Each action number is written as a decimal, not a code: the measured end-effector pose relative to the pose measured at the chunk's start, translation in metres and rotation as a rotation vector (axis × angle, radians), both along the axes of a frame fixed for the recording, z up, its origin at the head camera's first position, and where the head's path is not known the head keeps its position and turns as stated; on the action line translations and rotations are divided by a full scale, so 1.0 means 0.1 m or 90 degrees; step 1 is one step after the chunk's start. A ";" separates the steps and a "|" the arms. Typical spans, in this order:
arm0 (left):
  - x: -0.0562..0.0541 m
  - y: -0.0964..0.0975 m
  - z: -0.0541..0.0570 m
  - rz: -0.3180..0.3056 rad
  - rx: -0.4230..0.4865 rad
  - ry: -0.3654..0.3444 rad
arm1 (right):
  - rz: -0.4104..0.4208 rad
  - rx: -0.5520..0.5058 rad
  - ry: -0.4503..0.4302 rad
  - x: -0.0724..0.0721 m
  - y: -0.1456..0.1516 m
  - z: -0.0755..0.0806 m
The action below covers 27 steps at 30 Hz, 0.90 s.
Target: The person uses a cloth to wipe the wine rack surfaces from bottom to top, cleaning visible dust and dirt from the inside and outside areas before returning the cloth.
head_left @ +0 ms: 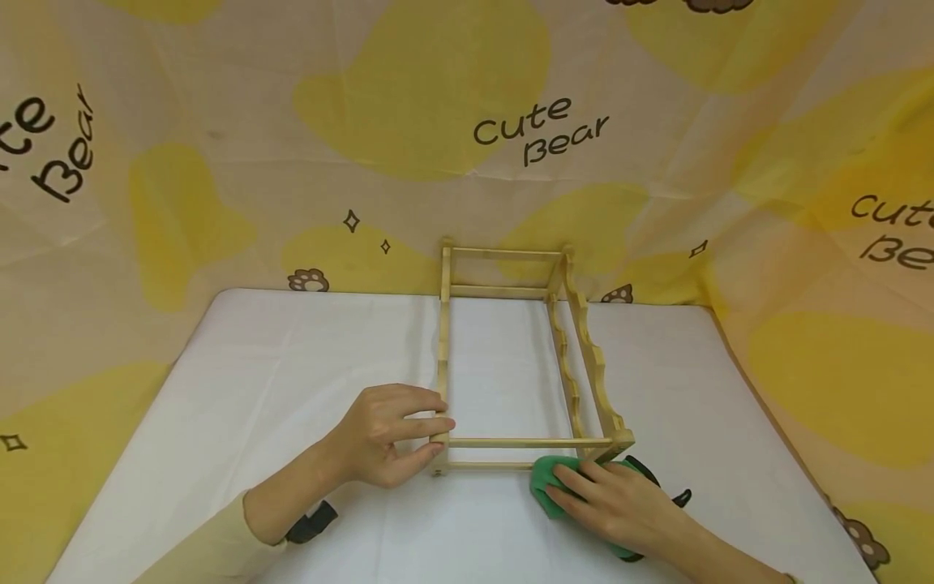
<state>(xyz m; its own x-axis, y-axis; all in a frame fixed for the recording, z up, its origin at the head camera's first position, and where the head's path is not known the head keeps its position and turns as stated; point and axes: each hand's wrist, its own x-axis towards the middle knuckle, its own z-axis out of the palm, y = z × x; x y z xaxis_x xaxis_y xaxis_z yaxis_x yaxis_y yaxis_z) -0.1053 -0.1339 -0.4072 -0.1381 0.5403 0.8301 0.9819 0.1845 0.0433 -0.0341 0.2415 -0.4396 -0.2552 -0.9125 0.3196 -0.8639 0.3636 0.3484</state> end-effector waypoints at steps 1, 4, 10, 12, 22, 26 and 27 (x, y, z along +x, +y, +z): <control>0.00 0.00 0.00 0.001 -0.001 -0.003 | 0.006 0.002 0.006 -0.01 -0.03 0.00; 0.01 -0.01 0.00 0.002 -0.001 -0.003 | 0.023 0.005 0.018 -0.04 -0.10 0.01; 0.01 0.00 0.00 -0.001 0.004 -0.007 | 0.040 0.014 0.033 -0.07 -0.27 0.03; 0.01 0.00 0.00 -0.003 0.005 -0.008 | 0.040 0.020 0.039 -0.07 -0.33 0.04; 0.03 -0.01 0.01 0.006 -0.009 -0.019 | 0.047 0.055 0.060 -0.11 -0.66 0.05; 0.03 -0.01 0.01 0.006 -0.012 -0.020 | 0.043 0.074 0.067 -0.11 -0.76 0.05; 0.03 -0.01 0.01 0.006 -0.011 -0.020 | 0.041 0.079 0.069 -0.11 -0.78 0.05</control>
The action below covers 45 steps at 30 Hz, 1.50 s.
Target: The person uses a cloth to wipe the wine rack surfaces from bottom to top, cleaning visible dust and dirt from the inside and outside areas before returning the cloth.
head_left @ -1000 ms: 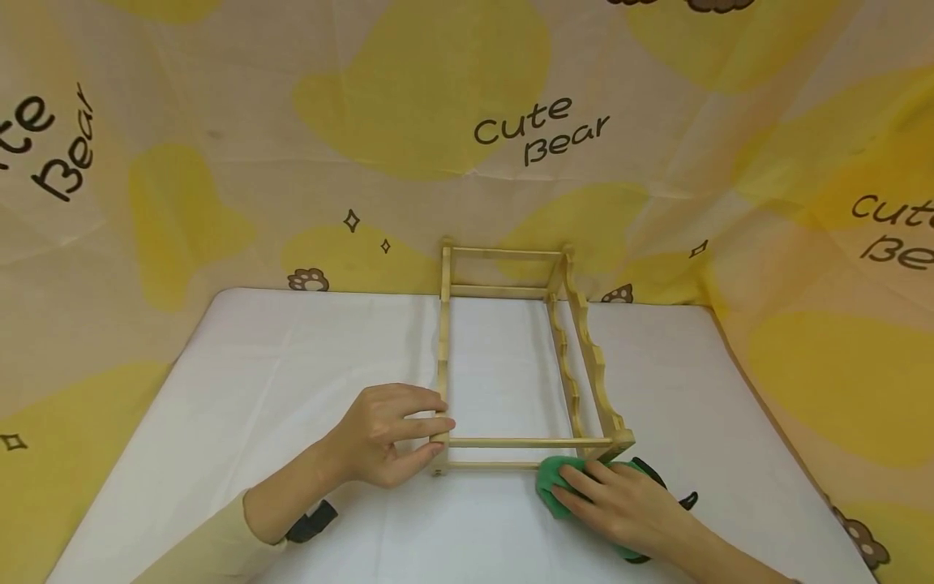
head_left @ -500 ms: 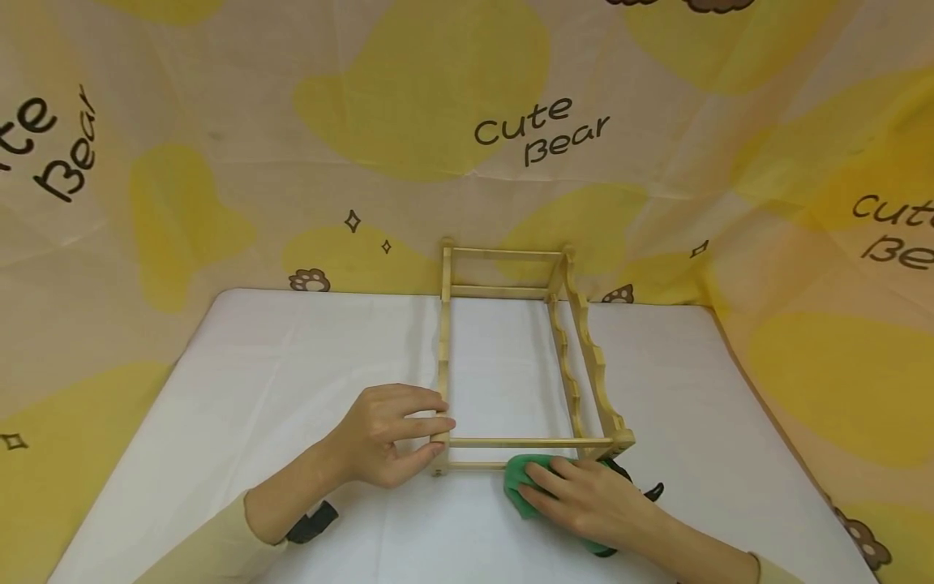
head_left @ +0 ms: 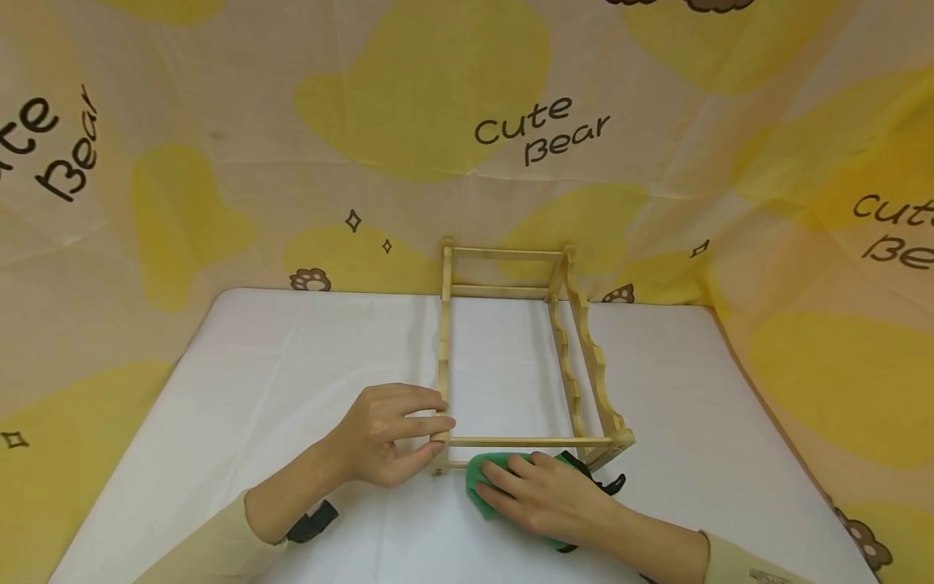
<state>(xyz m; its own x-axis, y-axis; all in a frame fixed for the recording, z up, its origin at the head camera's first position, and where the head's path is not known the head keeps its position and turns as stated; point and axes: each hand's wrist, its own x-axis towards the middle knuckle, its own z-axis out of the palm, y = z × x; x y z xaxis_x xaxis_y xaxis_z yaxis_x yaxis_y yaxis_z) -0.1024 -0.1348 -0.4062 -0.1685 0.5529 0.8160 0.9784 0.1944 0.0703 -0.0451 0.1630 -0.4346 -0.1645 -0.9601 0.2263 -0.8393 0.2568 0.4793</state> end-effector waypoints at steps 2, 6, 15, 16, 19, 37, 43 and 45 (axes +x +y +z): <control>0.00 0.00 0.00 -0.001 0.000 -0.001 | -0.003 0.012 0.006 0.00 -0.04 0.00; 0.00 0.00 0.00 0.001 -0.002 -0.006 | -0.011 0.040 0.010 0.01 -0.12 0.00; 0.01 0.00 -0.01 0.005 -0.003 -0.011 | -0.009 0.094 0.037 0.01 -0.18 0.01; 0.01 0.01 -0.01 0.005 -0.002 -0.010 | -0.007 0.093 0.039 0.01 -0.18 0.01; 0.00 0.01 -0.01 0.002 0.004 -0.005 | -0.002 0.081 0.046 0.02 -0.16 0.03; -0.01 0.02 0.00 -0.003 0.009 0.005 | -0.059 0.080 -0.003 0.16 0.37 0.10; -0.01 0.01 -0.01 -0.002 0.016 0.014 | -0.073 0.052 -0.030 0.22 0.61 0.09; -0.01 0.01 -0.01 -0.003 0.016 0.013 | -0.079 0.042 -0.032 0.24 0.69 0.08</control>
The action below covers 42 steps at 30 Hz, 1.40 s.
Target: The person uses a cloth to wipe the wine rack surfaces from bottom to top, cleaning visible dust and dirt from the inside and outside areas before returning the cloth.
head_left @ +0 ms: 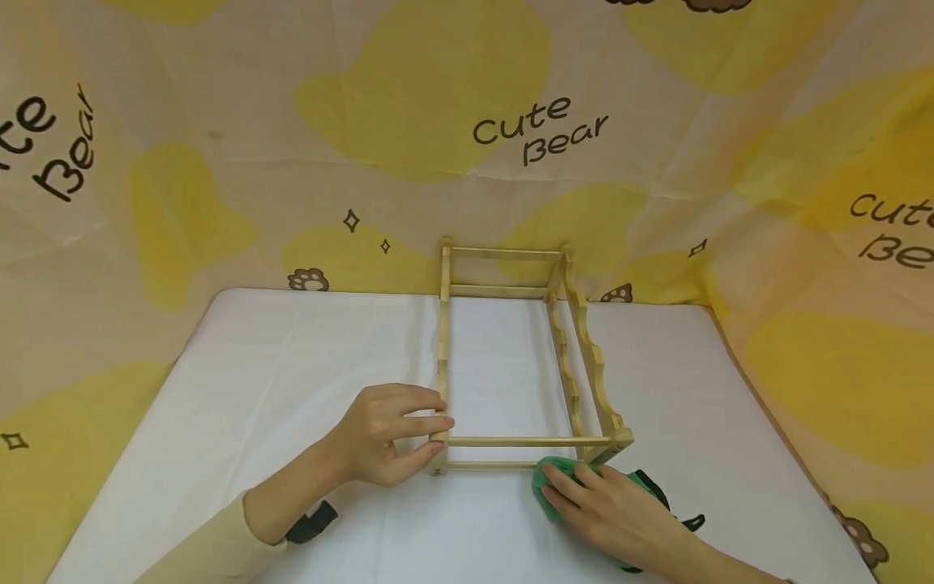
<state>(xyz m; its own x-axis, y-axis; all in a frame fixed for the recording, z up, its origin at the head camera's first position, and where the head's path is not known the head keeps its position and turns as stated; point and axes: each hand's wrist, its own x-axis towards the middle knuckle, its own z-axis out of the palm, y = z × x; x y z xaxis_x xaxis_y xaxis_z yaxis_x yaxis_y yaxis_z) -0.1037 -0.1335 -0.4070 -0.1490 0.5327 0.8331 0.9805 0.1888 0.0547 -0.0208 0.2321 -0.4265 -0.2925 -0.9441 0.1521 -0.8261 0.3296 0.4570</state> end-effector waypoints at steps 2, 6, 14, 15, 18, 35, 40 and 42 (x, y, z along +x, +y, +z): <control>0.00 0.00 0.00 0.001 -0.001 -0.002 | -0.005 -0.011 -0.001 0.01 0.08 -0.01; 0.00 0.00 0.01 0.002 -0.002 -0.005 | -0.009 -0.025 0.001 0.03 0.23 -0.02; 0.00 0.01 0.01 -0.001 -0.001 -0.004 | 0.003 -0.040 0.002 0.04 0.44 -0.04; 0.00 0.01 0.01 -0.001 -0.001 -0.003 | 0.006 -0.041 0.002 0.04 0.45 -0.03; 0.00 0.01 0.00 0.000 -0.003 -0.004 | 0.010 -0.048 0.003 0.04 0.51 -0.01; 0.01 0.02 0.01 0.004 -0.003 -0.009 | 0.029 -0.152 0.033 0.04 0.72 0.35; 0.02 0.02 0.01 0.003 -0.002 -0.013 | 0.053 -0.199 0.035 0.02 0.70 0.43; 0.02 0.02 0.01 0.004 -0.003 -0.016 | 0.057 -0.200 0.042 0.02 0.69 0.45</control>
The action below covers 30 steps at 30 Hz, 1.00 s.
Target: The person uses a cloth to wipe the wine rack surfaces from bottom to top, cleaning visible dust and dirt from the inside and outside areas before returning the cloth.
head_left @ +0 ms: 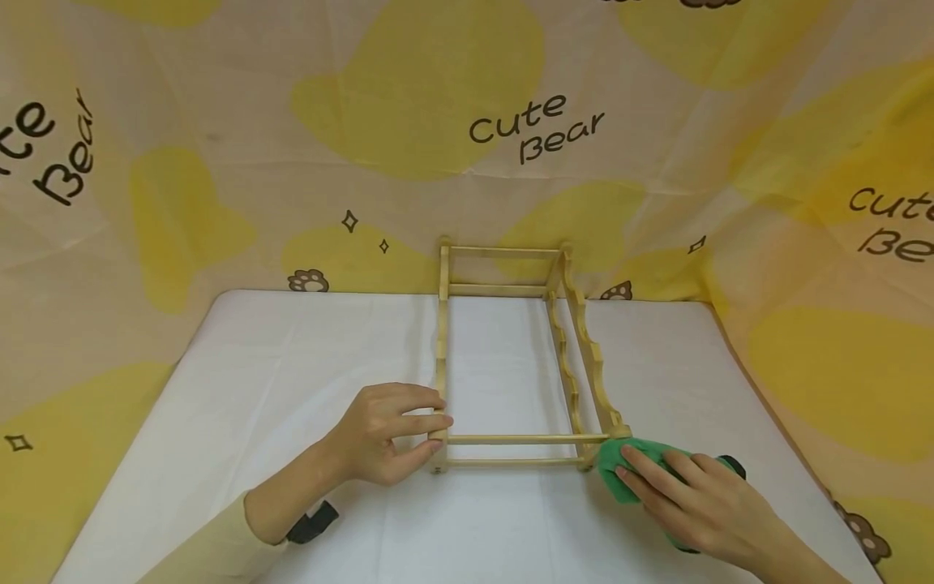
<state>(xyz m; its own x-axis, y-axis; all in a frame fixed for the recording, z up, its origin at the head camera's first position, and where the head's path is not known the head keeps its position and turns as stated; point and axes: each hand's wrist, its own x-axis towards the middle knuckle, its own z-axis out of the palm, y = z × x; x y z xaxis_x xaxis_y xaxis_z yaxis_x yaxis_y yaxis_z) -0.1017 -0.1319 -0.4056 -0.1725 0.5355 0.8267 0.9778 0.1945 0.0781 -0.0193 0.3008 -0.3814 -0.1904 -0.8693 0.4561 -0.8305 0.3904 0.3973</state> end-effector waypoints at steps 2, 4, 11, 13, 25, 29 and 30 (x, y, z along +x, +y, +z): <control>0.00 0.00 0.00 0.001 0.000 -0.002 | 0.002 0.000 0.005 0.00 -0.02 0.02; 0.00 0.00 -0.01 0.002 0.000 -0.003 | 0.006 -0.001 0.007 -0.01 -0.05 0.04; 0.00 -0.01 -0.02 -0.001 0.003 -0.004 | 0.024 -0.015 0.021 -0.06 -0.25 0.04; 0.00 -0.01 -0.02 -0.001 0.005 -0.001 | 0.020 -0.012 0.029 -0.08 -0.31 0.03; -0.01 0.00 -0.03 -0.004 0.010 0.002 | 0.030 0.020 0.056 -0.16 -0.68 -0.01; 0.00 -0.01 -0.04 0.000 0.005 0.000 | 0.028 0.035 0.066 -0.18 -0.84 0.00; 0.00 -0.01 -0.04 0.001 0.005 -0.001 | 0.025 0.038 0.068 -0.18 -0.88 0.01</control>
<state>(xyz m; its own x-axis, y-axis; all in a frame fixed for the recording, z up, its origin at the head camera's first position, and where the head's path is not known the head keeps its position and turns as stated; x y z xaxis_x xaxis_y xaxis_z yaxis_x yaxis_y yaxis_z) -0.1020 -0.1328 -0.4093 -0.1742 0.5286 0.8308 0.9773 0.1958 0.0804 -0.0376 0.2128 -0.3808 -0.1089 -0.9014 0.4190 -0.7966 0.3312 0.5056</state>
